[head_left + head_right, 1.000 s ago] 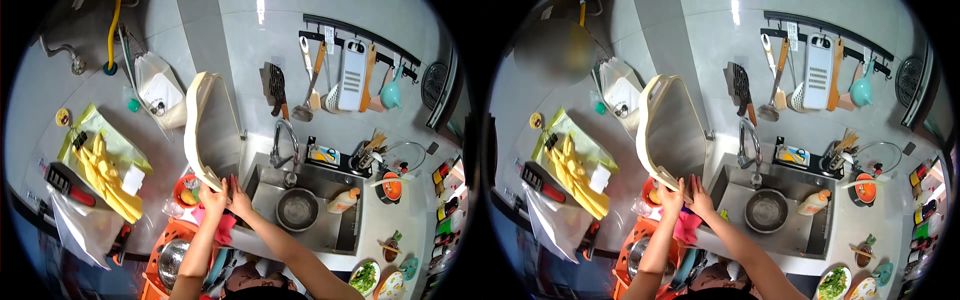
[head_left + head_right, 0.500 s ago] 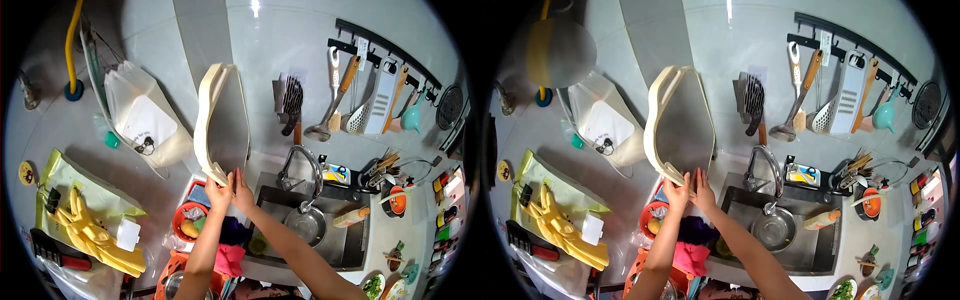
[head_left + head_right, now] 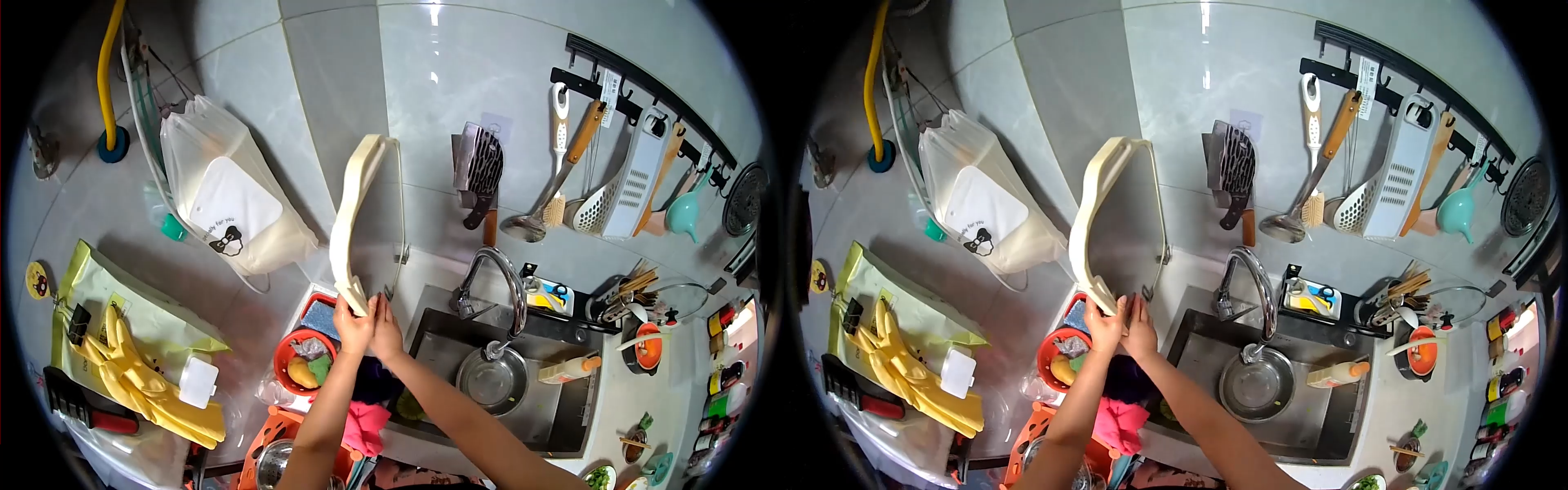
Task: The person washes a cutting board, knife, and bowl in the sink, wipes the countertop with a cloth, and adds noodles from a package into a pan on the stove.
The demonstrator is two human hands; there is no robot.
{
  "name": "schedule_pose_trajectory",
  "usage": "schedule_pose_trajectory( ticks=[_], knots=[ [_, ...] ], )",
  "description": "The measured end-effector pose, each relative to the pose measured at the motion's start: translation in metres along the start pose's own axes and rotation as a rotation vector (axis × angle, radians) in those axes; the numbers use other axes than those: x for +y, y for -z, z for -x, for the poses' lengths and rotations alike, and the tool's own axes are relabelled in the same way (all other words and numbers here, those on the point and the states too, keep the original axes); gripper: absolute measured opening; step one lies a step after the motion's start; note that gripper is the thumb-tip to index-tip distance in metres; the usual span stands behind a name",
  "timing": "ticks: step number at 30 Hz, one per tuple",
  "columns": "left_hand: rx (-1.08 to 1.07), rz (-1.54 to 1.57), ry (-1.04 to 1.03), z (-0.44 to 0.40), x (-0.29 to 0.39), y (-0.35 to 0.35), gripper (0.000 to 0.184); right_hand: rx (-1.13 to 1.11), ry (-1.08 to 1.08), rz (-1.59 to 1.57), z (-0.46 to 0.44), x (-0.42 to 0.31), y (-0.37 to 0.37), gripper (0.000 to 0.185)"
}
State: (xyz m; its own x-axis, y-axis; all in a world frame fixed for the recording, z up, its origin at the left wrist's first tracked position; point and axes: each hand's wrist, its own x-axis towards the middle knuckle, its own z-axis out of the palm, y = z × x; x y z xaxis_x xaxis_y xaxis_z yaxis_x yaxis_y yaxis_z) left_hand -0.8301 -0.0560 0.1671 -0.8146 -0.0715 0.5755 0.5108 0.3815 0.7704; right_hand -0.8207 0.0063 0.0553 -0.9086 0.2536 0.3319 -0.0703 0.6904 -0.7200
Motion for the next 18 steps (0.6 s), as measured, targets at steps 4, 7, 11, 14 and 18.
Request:
schedule_pose_trajectory(
  ticks=[4, 7, 11, 14, 18],
  knots=[
    [0.048, 0.313, 0.236, 0.003, -0.033, 0.004, 0.048, -0.126, -0.125, 0.059, 0.002, -0.022, 0.004, 0.094],
    [0.066, 0.449, 0.285, 0.005, -0.038, -0.001, 0.045, -0.141, -0.024, 0.11, 0.001, -0.027, 0.037, 0.086],
    [0.11, 0.343, 0.297, 0.008, -0.036, -0.008, 0.042, 0.125, 0.123, 0.008, 0.007, -0.026, 0.104, 0.054],
    [0.18, 0.233, 0.249, 0.01, -0.029, -0.01, 0.049, 0.224, 0.144, -0.042, 0.01, -0.029, 0.163, 0.04],
    [0.219, 0.189, 0.186, 0.015, -0.024, -0.008, 0.049, 0.41, 0.176, -0.198, 0.01, -0.028, 0.221, 0.028]
  ],
)
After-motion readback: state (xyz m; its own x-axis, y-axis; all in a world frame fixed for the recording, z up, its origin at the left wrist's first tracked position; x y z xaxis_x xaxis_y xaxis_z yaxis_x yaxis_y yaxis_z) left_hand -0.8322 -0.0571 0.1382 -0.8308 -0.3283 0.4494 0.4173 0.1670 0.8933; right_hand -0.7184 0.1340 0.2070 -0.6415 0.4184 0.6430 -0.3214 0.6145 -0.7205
